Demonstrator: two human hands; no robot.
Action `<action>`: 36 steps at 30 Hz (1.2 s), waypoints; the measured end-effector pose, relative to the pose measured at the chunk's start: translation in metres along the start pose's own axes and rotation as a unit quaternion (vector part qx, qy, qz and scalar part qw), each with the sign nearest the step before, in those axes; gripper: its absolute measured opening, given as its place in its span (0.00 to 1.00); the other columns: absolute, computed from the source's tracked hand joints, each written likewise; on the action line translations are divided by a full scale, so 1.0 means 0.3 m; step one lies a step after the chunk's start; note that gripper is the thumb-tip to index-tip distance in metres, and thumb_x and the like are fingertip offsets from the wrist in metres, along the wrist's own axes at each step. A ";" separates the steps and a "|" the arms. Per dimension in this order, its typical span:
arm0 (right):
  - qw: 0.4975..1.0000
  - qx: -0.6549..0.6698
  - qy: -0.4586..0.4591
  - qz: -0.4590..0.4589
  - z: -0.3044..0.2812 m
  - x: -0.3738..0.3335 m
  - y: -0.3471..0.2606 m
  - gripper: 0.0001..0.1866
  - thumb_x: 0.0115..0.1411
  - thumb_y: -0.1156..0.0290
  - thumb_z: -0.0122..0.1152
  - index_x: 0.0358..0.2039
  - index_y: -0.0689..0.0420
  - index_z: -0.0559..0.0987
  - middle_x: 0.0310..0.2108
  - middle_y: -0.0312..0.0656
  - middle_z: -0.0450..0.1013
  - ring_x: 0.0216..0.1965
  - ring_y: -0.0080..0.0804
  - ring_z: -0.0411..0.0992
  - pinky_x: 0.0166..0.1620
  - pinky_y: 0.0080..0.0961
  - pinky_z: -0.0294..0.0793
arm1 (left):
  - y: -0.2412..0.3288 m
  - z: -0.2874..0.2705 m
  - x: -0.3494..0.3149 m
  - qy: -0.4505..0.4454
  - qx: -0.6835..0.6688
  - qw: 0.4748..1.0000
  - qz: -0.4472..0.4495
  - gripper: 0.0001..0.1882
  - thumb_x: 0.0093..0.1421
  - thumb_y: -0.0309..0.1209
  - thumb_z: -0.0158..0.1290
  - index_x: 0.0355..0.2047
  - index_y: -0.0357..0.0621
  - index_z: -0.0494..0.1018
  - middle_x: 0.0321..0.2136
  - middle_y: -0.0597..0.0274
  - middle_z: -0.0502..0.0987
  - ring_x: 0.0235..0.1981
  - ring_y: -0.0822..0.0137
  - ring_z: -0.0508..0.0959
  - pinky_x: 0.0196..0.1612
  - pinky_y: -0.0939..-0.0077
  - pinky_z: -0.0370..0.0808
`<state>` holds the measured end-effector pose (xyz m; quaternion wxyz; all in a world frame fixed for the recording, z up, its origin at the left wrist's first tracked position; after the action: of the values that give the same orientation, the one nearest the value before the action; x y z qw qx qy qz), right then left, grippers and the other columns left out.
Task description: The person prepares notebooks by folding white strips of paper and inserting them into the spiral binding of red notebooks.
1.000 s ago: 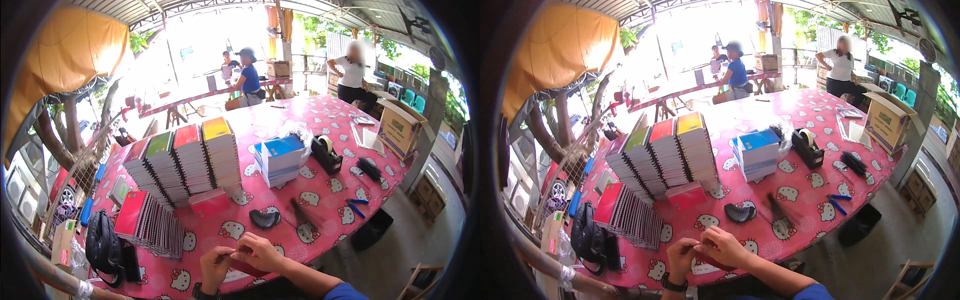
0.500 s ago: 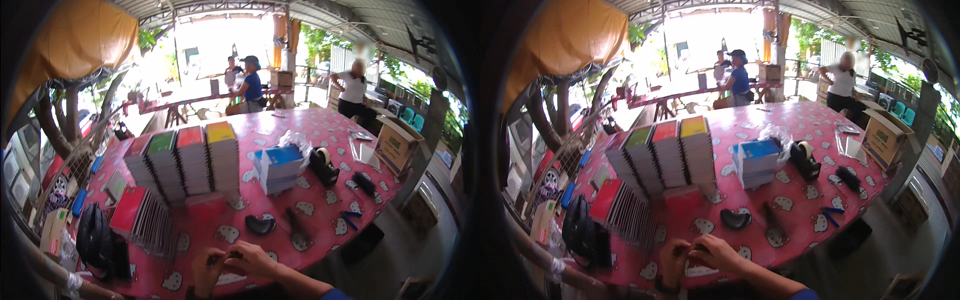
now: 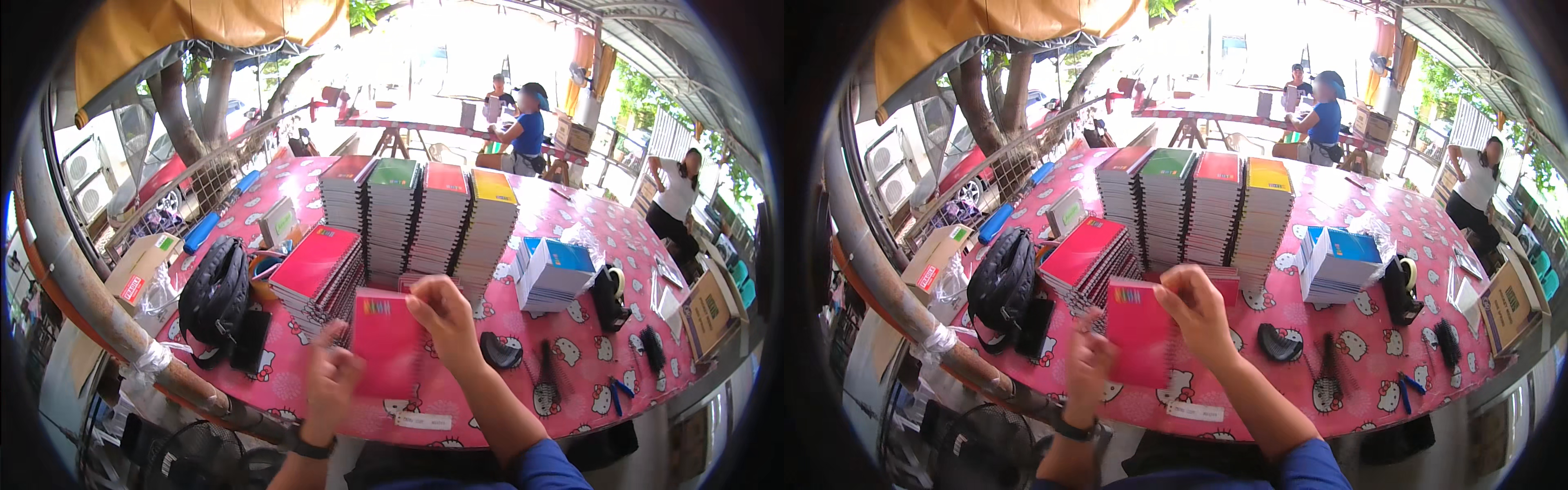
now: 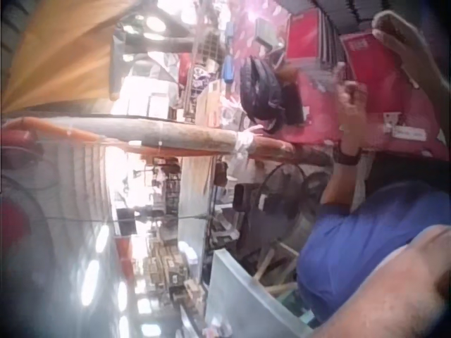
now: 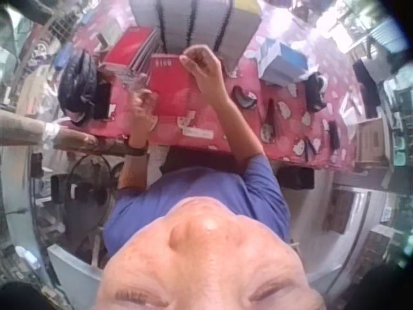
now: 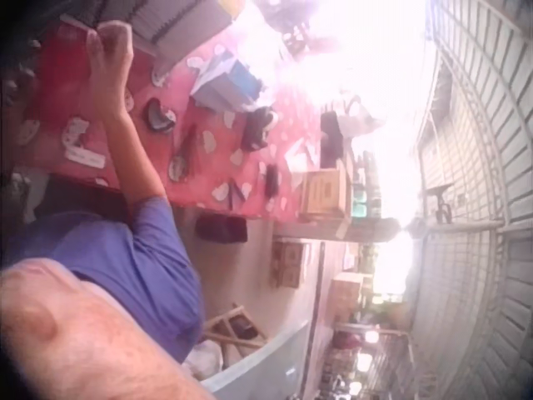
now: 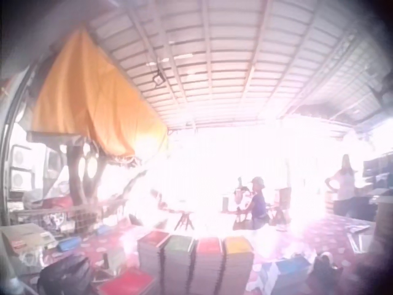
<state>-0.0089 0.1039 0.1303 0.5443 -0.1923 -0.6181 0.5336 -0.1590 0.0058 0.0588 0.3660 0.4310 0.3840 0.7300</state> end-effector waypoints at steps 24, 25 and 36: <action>0.987 -0.128 -0.012 -0.098 0.180 0.368 0.263 0.22 0.59 0.55 0.56 0.46 0.60 0.71 0.39 0.45 0.73 0.38 0.29 0.72 0.41 0.24 0.69 | 0.195 -0.328 0.449 0.125 0.275 0.944 0.135 0.15 0.56 0.29 0.54 0.40 0.32 0.74 0.39 0.57 0.75 0.40 0.69 0.73 0.45 0.77 0.69; 0.990 -0.110 0.014 -0.090 0.177 0.375 0.277 0.22 0.59 0.55 0.56 0.44 0.61 0.72 0.37 0.44 0.73 0.35 0.28 0.71 0.39 0.24 0.69 | 0.170 -0.313 0.455 0.120 0.277 0.944 0.134 0.15 0.56 0.29 0.54 0.40 0.32 0.74 0.39 0.57 0.75 0.40 0.69 0.73 0.45 0.77 0.69; 0.933 -0.304 0.041 -0.187 0.043 0.273 0.280 0.15 0.60 0.63 0.52 0.43 0.60 0.72 0.41 0.48 0.70 0.43 0.43 0.69 0.48 0.33 0.68 | 0.243 -0.352 0.345 0.205 0.226 0.920 0.248 0.24 0.62 0.30 0.43 0.57 0.32 0.58 0.53 0.49 0.66 0.54 0.63 0.66 0.57 0.71 0.60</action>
<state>-0.0763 0.1950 0.0976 0.5750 -0.2509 -0.7525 0.2006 -0.3074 0.0377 0.1235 -0.0202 0.4247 0.4864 0.7633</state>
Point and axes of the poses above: each hand's wrist, its own x-axis towards the middle knuckle, its own z-axis out of the palm, y = z × x, the point moved 9 cm from there along x, towards the middle knuckle
